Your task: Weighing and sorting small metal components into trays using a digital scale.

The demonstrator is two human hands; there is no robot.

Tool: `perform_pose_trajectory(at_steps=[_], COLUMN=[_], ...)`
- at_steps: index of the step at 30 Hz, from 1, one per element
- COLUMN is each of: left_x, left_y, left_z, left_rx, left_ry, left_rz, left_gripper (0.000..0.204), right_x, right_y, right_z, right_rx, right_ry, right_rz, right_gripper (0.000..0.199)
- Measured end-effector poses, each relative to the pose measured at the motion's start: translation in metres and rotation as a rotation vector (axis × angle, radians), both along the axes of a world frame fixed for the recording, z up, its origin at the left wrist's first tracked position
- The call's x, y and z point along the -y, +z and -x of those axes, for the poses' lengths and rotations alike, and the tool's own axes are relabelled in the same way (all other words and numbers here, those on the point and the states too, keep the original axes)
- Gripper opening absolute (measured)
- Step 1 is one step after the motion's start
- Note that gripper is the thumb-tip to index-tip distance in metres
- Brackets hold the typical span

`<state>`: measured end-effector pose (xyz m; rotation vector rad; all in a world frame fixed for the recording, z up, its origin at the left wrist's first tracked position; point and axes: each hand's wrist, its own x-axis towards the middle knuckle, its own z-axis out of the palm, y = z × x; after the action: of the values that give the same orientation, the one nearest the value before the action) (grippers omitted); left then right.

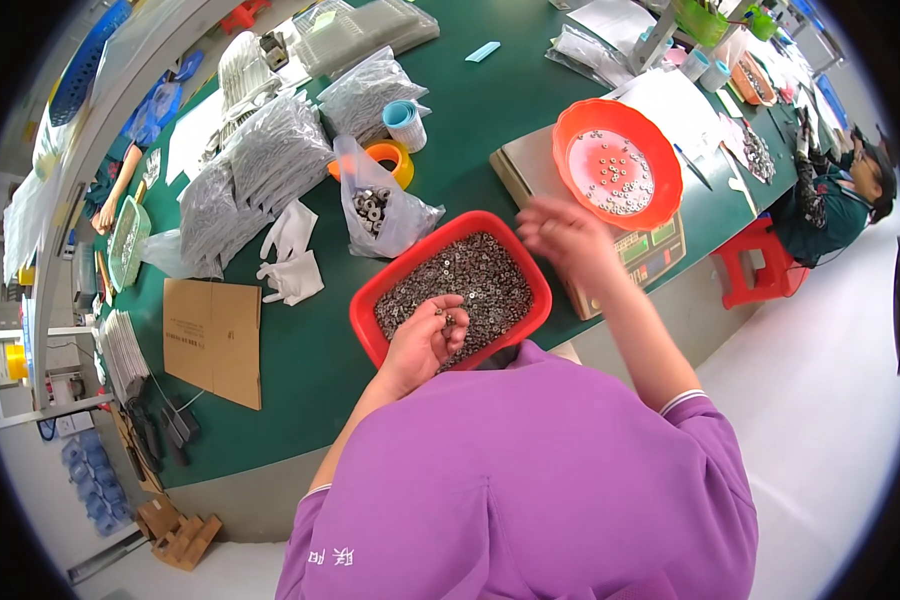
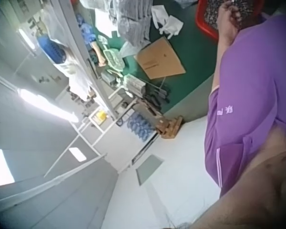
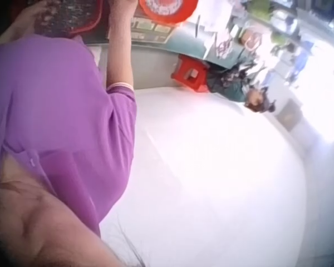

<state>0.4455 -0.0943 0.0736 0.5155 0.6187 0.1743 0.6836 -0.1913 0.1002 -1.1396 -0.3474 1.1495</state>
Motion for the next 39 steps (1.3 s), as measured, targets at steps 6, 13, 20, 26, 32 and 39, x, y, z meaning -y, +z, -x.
perform_pose_trajectory(at_steps=[6,13,20,26,32,39], left_x=[0.002,0.006,0.015,0.009,0.001,-0.002], left_y=[0.006,0.004,0.022,0.007,-0.001,-0.001], left_z=[-0.002,-0.003,-0.014,-0.005,0.001,0.003], left_rx=[-0.034,-0.002,-0.024,0.069,-0.064,-0.022], left_ry=[-0.067,-0.178,-0.288,-0.115,-0.029,-0.074], left_rz=[-0.035,-0.193,-0.252,-0.075,-0.031,-0.013], left_gripper=[0.022,0.022,0.029,0.024,0.019,0.02], right_x=[0.007,-0.008,-0.008,-0.008,0.0,0.006], right_y=[0.029,-0.001,-0.04,-0.046,-0.033,0.014], right_z=[-0.073,0.015,0.09,0.091,0.051,-0.058], right_rx=[1.056,0.697,-0.744,-0.742,-0.277,0.801], right_ry=[-0.352,-0.084,0.497,0.28,0.126,-0.299], right_rz=[0.333,0.081,-0.142,-0.034,-0.003,0.167], right_gripper=[0.028,0.023,0.057,0.048,0.039,0.027])
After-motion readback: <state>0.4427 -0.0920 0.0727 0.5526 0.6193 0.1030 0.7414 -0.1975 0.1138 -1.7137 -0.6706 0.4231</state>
